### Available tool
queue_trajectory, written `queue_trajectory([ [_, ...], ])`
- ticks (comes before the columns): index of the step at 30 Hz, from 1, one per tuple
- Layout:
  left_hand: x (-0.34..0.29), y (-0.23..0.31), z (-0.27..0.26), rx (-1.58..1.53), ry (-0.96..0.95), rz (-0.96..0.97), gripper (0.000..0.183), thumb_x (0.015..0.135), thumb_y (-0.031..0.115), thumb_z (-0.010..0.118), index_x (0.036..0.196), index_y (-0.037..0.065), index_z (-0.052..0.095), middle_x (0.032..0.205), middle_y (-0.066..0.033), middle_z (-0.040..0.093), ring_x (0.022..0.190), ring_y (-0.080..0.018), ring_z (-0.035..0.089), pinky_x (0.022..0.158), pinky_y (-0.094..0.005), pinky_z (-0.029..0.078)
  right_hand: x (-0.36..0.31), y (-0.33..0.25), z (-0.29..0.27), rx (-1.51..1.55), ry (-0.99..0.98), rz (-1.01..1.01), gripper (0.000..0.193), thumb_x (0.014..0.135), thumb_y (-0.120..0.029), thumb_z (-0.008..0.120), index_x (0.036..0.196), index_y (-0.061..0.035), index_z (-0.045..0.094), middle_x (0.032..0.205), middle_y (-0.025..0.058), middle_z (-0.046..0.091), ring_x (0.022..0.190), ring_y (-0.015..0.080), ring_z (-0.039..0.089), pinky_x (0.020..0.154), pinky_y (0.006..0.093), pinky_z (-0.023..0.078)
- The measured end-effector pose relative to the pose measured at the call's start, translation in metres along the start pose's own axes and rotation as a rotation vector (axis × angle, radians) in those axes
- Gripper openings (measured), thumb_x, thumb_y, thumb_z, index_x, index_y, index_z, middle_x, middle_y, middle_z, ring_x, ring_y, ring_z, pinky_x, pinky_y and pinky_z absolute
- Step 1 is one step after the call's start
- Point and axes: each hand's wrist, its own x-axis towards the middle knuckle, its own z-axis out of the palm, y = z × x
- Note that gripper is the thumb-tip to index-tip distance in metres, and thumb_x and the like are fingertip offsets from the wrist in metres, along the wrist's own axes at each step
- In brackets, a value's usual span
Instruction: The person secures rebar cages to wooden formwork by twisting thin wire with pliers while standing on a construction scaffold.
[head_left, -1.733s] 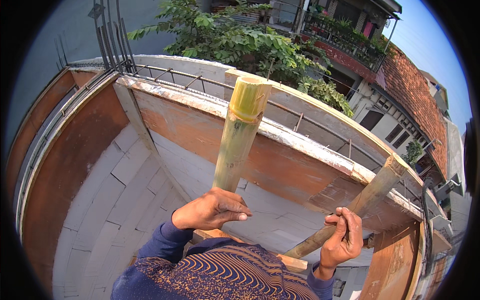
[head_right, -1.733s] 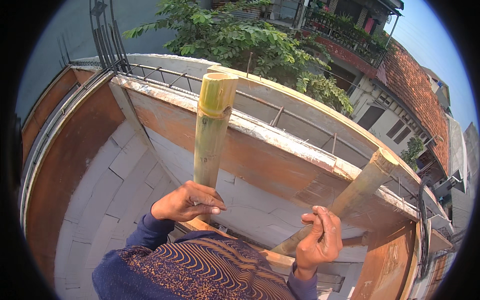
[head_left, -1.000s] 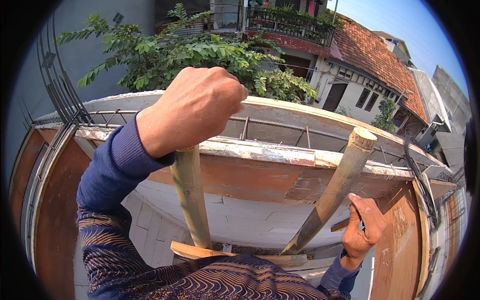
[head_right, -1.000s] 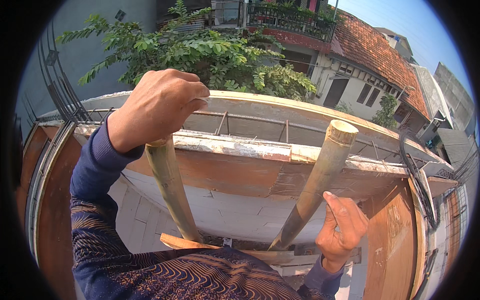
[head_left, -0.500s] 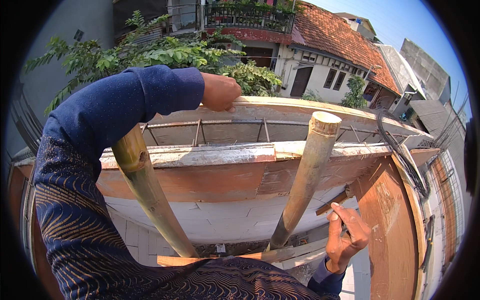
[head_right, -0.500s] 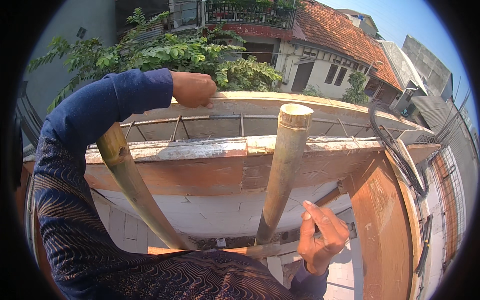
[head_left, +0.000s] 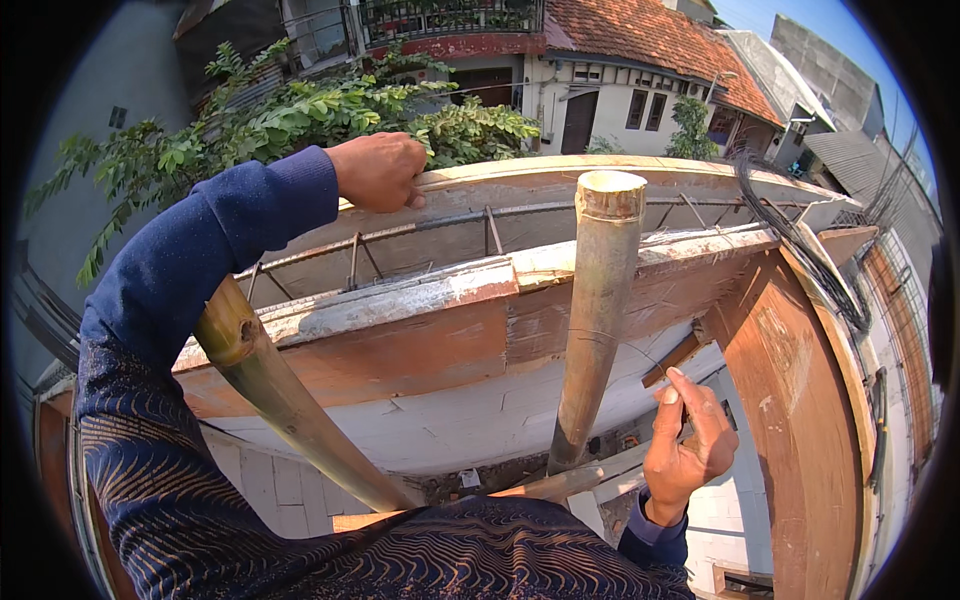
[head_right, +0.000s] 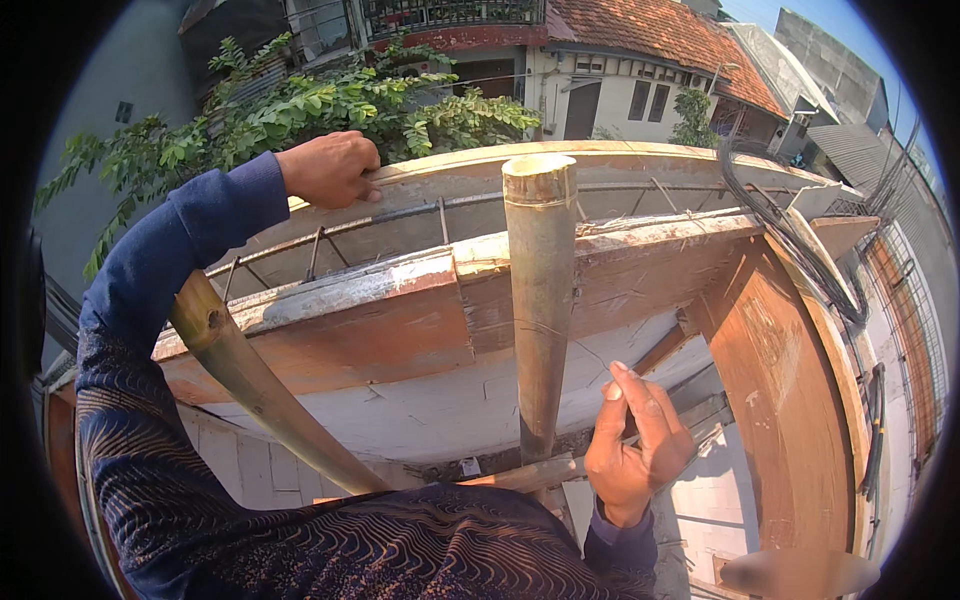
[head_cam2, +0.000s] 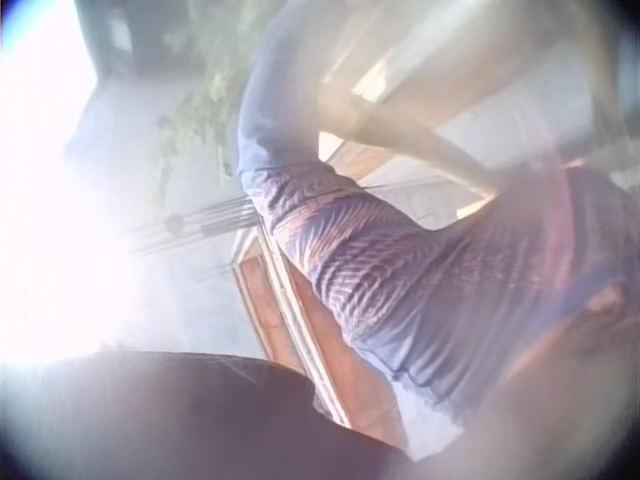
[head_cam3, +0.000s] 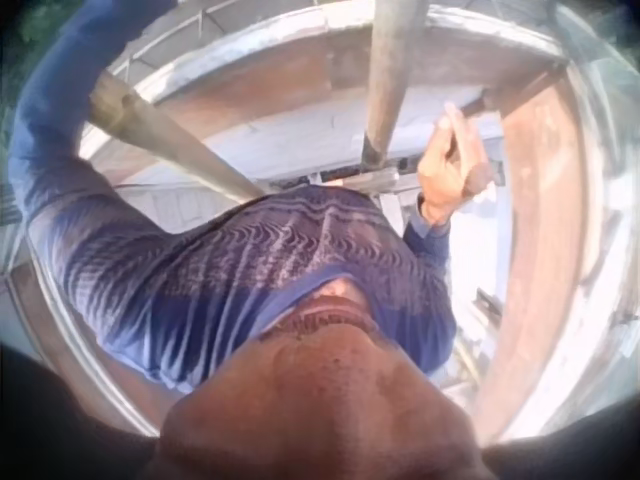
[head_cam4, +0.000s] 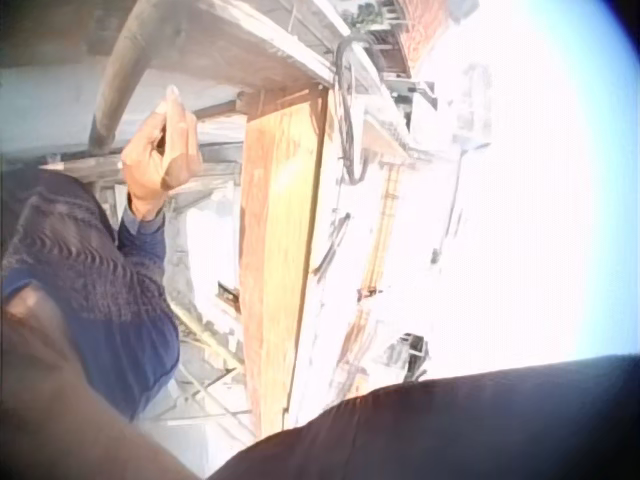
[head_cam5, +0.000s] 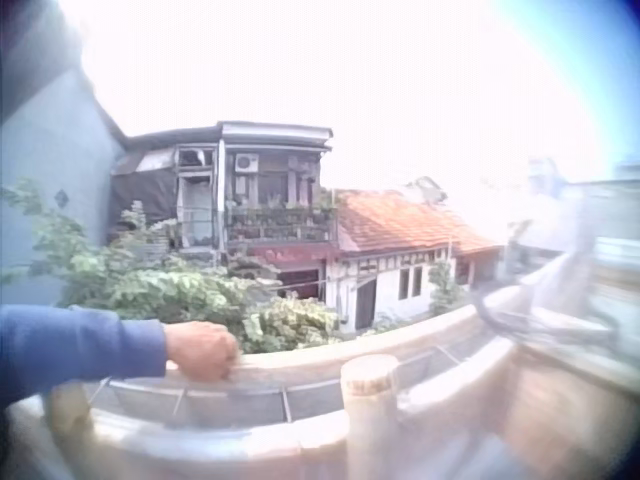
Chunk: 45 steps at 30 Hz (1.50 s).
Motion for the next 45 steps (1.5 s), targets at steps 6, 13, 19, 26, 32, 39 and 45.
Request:
queue_trajectory([
  [6, 0.003, -0.006, -0.010, 0.001, -0.122, 0.005, 0.045, 0.089, 0.037, 0.075, 0.088, -0.007, 0.067, 0.084, -0.0256, 0.063, 0.088, -0.0429, 0.064, 0.081, -0.0500, 0.049, -0.004, 0.001, 0.009, 0.003, 0.051, -0.106, 0.023, 0.085, 0.012, 0.066, 0.106, 0.0054, 0.072, 0.083, 0.0174, 0.072, 0.069, 0.0260, 0.071, 0.058, 0.0316, 0.054],
  [13, 0.003, 0.019, -0.016, 0.052, -0.283, -0.051, 0.116, 0.075, 0.094, 0.053, 0.095, -0.020, 0.065, 0.084, -0.0284, 0.068, 0.094, -0.0412, 0.070, 0.084, -0.0525, 0.057, -0.015, -0.004, 0.024, -0.097, 0.087, -0.164, 0.030, 0.081, 0.017, 0.069, 0.109, 0.0065, 0.072, 0.086, 0.0191, 0.071, 0.069, 0.0297, 0.071, 0.057, 0.0336, 0.055],
  [19, 0.000, 0.039, -0.022, -0.034, 0.299, 0.219, 0.089, 0.085, 0.063, 0.072, 0.132, -0.010, 0.057, 0.117, -0.0251, 0.066, 0.107, -0.0375, 0.067, 0.099, -0.0449, 0.053, -0.032, -0.005, 0.036, -0.028, 0.069, -0.171, 0.038, 0.075, 0.017, 0.070, 0.112, 0.0075, 0.071, 0.082, 0.0152, 0.067, 0.062, 0.0259, 0.065, 0.052, 0.0333, 0.051],
  [26, 0.012, 0.113, -0.030, -0.573, -0.219, 0.490, 0.063, 0.091, 0.030, 0.078, 0.136, -0.008, 0.056, 0.113, -0.0228, 0.071, 0.106, -0.0316, 0.069, 0.096, -0.0418, 0.056, -0.046, 0.002, 0.028, 0.034, 0.056, -0.133, 0.041, 0.073, 0.018, 0.068, 0.112, 0.0082, 0.071, 0.079, 0.0135, 0.065, 0.059, 0.0233, 0.063, 0.050, 0.0324, 0.048],
  [32, 0.019, 0.121, -0.027, -0.616, -0.338, 0.401, 0.057, 0.093, 0.015, 0.071, 0.141, -0.008, 0.052, 0.120, -0.0210, 0.071, 0.111, -0.0242, 0.066, 0.097, -0.0381, 0.055, -0.047, 0.000, 0.026, 0.107, 0.117, -0.057, 0.035, 0.079, 0.019, 0.066, 0.112, 0.0086, 0.070, 0.078, 0.0157, 0.066, 0.060, 0.0224, 0.064, 0.051, 0.0309, 0.048],
  [39, 0.026, 0.094, -0.026, -0.782, -0.430, 0.406, 0.049, 0.091, 0.003, 0.066, 0.139, -0.003, 0.059, 0.122, -0.0141, 0.072, 0.113, -0.0217, 0.067, 0.099, -0.0368, 0.054, -0.033, -0.017, 0.022, 0.105, 0.161, 0.009, 0.028, 0.083, 0.017, 0.068, 0.110, 0.0101, 0.069, 0.087, 0.0206, 0.072, 0.073, 0.0273, 0.074, 0.059, 0.0315, 0.057],
  [45, 0.024, 0.097, -0.032, -0.519, -0.257, 0.398, 0.038, 0.092, 0.009, 0.067, 0.128, -0.003, 0.067, 0.118, -0.0169, 0.073, 0.111, -0.0257, 0.068, 0.101, -0.0387, 0.053, -0.019, -0.029, 0.045, 0.098, 0.169, -0.020, 0.028, 0.083, 0.018, 0.068, 0.109, 0.0095, 0.070, 0.085, 0.0186, 0.070, 0.070, 0.0253, 0.072, 0.060, 0.0306, 0.055],
])
